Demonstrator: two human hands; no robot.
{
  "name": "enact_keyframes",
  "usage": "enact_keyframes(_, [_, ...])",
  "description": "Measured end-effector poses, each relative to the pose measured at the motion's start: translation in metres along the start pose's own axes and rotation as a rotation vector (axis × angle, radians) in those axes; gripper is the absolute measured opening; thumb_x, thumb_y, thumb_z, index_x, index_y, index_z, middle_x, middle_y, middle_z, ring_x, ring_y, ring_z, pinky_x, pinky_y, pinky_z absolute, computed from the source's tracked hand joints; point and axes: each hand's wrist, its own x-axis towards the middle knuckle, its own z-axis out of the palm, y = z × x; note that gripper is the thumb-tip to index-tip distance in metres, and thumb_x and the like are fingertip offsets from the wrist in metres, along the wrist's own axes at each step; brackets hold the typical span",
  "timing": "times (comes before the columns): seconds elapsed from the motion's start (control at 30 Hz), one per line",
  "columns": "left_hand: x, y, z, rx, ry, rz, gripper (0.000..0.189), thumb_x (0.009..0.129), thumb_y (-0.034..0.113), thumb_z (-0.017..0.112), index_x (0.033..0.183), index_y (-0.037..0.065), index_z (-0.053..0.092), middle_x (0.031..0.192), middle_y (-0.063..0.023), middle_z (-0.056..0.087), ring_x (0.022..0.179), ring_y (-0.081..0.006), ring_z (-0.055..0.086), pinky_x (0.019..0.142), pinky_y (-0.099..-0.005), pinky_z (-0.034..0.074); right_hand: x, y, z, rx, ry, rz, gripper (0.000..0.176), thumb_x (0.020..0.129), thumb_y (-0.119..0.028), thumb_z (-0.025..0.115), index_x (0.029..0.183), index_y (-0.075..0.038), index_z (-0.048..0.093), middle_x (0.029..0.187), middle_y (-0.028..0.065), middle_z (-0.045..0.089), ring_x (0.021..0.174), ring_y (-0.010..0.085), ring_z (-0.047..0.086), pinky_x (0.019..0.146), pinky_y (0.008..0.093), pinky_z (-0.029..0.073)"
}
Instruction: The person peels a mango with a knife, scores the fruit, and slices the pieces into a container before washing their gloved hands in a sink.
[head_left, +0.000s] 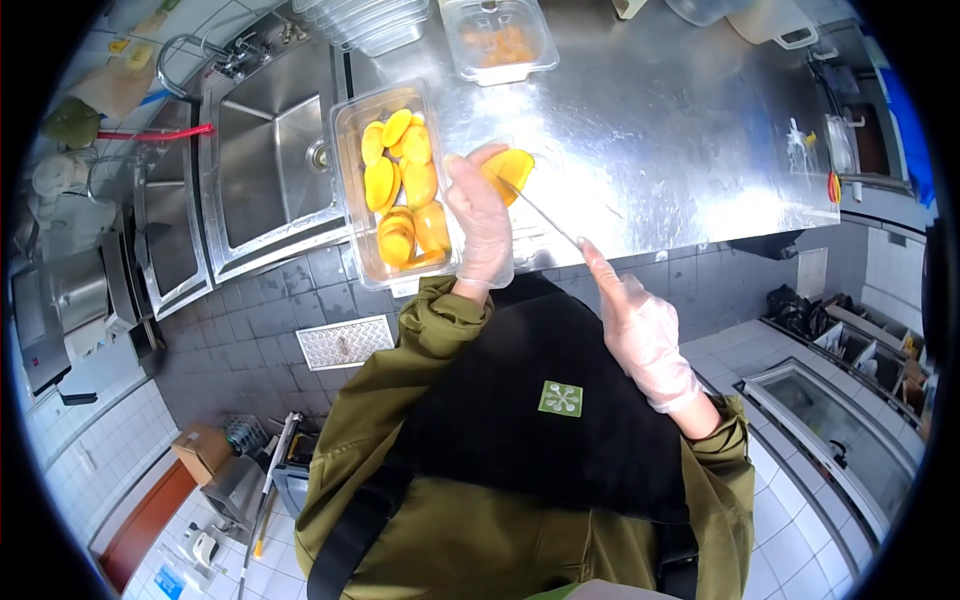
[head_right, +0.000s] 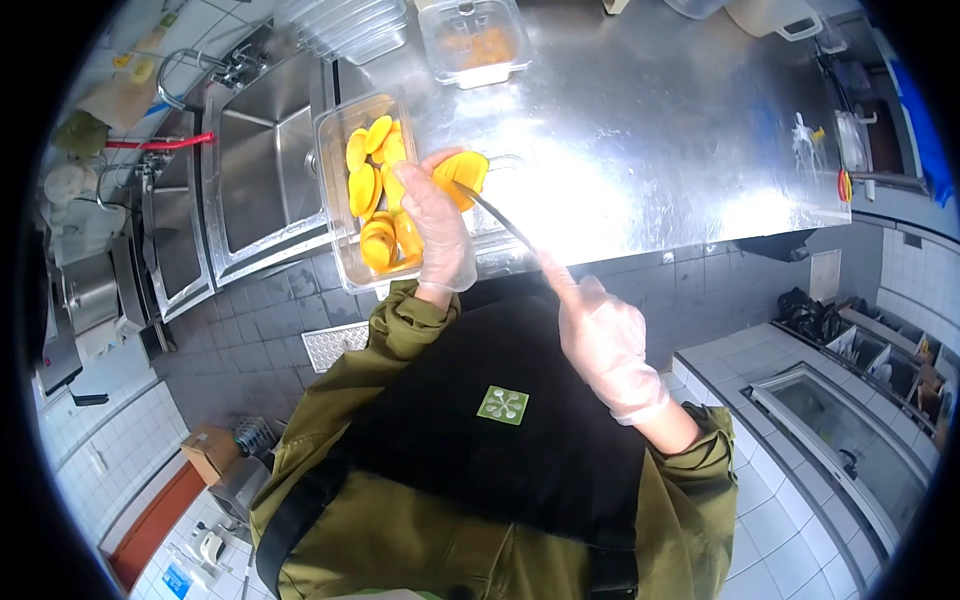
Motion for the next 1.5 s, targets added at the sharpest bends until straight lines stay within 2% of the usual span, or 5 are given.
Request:
enact_keyframes(0.27, [0.005, -0.004, -0.004, 0.043, -0.008, -0.075, 0.062, 0.096, 0.047, 0.023, 0.092, -0.003, 0.059, 0.086, -0.0097, 0.061, 0.084, -0.0175, 0.057, 0.077, -0.0273, 0.044, -0.002, -0.002, -0.001, 0.009, -0.006, 0.007, 0.06, 0.079, 0.002, 0.052, 0.134, -0.019, 0.041, 0.055, 0.0088, 0.046, 0.043, 0.0245, 0.052, 0.044, 0.0342, 0.045])
enact_keyframes(0.57, [0.022, -0.01, -0.023, -0.851, -0.362, -0.852, 0.044, 0.092, 0.033, 0.043, 0.118, -0.002, 0.047, 0.112, -0.0176, 0.054, 0.103, -0.0303, 0.054, 0.093, -0.0444, 0.042, 0.002, 0.006, -0.002, -0.009, -0.043, 0.057, 0.057, 0.082, -0.002, 0.052, 0.134, -0.021, 0.041, 0.058, 0.0104, 0.049, 0.048, 0.0272, 0.055, 0.048, 0.0367, 0.046])
enact_keyframes(0.77, [0.013, -0.011, -0.018, -0.801, -0.377, -0.796, 0.047, 0.091, 0.039, 0.046, 0.12, 0.003, 0.047, 0.114, -0.0149, 0.054, 0.107, -0.0285, 0.052, 0.094, -0.0491, 0.039, 0.004, 0.009, -0.002, 0.043, -0.035, 0.06, 0.055, 0.083, -0.002, 0.051, 0.133, -0.022, 0.042, 0.059, 0.0114, 0.05, 0.049, 0.0296, 0.054, 0.049, 0.0376, 0.045])
enact_keyframes(1.27, [0.016, -0.003, -0.008, -0.935, -0.295, -0.952, 0.044, 0.093, 0.042, 0.039, 0.12, 0.008, 0.049, 0.112, -0.0158, 0.054, 0.092, -0.0219, 0.056, 0.085, -0.0382, 0.043, 0.007, 0.01, 0.002, 0.094, 0.082, -0.051, 0.052, 0.08, 0.0, 0.053, 0.128, -0.017, 0.048, 0.059, 0.0104, 0.05, 0.045, 0.0254, 0.054, 0.042, 0.0349, 0.043])
enact_keyframes(1.5, [0.015, 0.006, -0.006, -0.799, -0.335, -0.779, 0.046, 0.095, 0.041, 0.033, 0.121, 0.006, 0.047, 0.104, -0.0157, 0.056, 0.083, -0.0198, 0.055, 0.077, -0.0326, 0.044, 0.008, 0.011, 0.004, 0.107, 0.078, -0.049, 0.052, 0.079, -0.001, 0.053, 0.128, -0.017, 0.048, 0.061, 0.0109, 0.051, 0.046, 0.0257, 0.055, 0.042, 0.035, 0.043])
